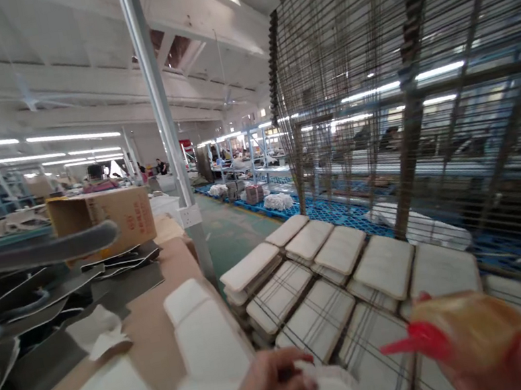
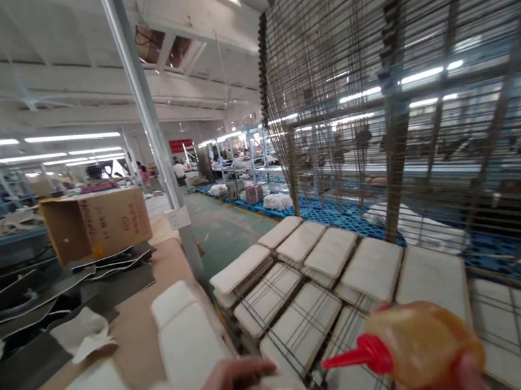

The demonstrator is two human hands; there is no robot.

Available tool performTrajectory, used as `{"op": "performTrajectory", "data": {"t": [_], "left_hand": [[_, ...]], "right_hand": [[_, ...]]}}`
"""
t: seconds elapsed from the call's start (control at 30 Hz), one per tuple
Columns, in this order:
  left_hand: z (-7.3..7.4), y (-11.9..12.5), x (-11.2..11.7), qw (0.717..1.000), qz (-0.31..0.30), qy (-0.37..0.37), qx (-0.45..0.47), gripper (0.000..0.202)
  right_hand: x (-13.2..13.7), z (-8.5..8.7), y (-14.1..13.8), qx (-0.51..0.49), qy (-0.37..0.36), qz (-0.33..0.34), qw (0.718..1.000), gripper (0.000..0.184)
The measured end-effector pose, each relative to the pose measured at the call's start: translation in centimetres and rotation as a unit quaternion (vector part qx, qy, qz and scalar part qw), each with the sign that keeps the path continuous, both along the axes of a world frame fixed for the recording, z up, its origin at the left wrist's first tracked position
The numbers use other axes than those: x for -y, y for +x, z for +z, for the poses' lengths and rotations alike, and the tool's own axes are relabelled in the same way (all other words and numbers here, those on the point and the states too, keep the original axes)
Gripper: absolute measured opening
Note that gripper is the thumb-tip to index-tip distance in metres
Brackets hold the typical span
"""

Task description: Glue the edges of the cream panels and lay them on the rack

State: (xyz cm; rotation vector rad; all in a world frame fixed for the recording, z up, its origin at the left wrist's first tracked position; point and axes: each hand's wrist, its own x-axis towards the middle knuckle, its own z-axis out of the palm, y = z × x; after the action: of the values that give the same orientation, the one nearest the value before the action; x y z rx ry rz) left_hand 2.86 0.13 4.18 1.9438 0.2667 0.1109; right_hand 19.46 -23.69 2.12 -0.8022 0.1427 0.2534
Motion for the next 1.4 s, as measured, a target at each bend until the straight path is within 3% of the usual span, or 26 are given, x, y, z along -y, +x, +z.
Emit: {"op": "performTrajectory", "data": {"t": [0.1, 0.17, 0.27, 0.37, 0.47, 0.73, 0.97, 1.17, 1.4], "left_hand": [[3.8, 0.8, -4.0, 0.989, -0.082, 0.122, 0.020, 0.030], [5.6, 1.4, -6.5, 0.979, -0.140, 0.146, 0.024, 0.031], [7.1, 2.0, -8.9, 0.969, -0.202, 0.144, 0.019, 0.029], [8.0, 2.4, -9.7, 0.955, -0.260, 0.141, 0.013, 0.029], [8.4, 2.8, -9.9, 0.942, -0.310, 0.127, 0.007, 0.031], [7.5, 4.0, -9.3, 0.916, -0.385, 0.107, -0.022, 0.046], [8.2, 4.9, -6.9, 0.906, -0.406, 0.106, -0.050, 0.026], [8.6, 5.4, -5.4, 0.904, -0.414, 0.068, -0.079, 0.023], [8.4, 5.6, -4.7, 0.905, -0.418, 0.045, -0.066, 0.025]], "right_hand": [[-1.8, 2.8, 0.2, 0.036, 0.020, 0.014, 0.999, 0.076], [-3.3, 4.9, 0.3, 0.053, -0.002, 0.020, 0.998, 0.087], [-5.5, 7.2, 0.4, 0.101, -0.028, 0.059, 0.993, 0.085], [-7.2, 8.0, 0.7, 0.221, -0.026, 0.159, 0.962, 0.076], [-8.4, 8.2, 0.8, 0.280, -0.035, 0.222, 0.933, 0.072], [-8.4, 7.6, 0.7, 0.291, -0.029, 0.256, 0.921, 0.074], [-7.0, 6.9, 1.3, 0.289, 0.022, 0.309, 0.906, 0.071], [-5.6, 5.9, 2.2, 0.274, 0.039, 0.325, 0.905, 0.080], [-4.9, 6.1, 2.4, 0.285, 0.017, 0.325, 0.902, 0.078]]}}
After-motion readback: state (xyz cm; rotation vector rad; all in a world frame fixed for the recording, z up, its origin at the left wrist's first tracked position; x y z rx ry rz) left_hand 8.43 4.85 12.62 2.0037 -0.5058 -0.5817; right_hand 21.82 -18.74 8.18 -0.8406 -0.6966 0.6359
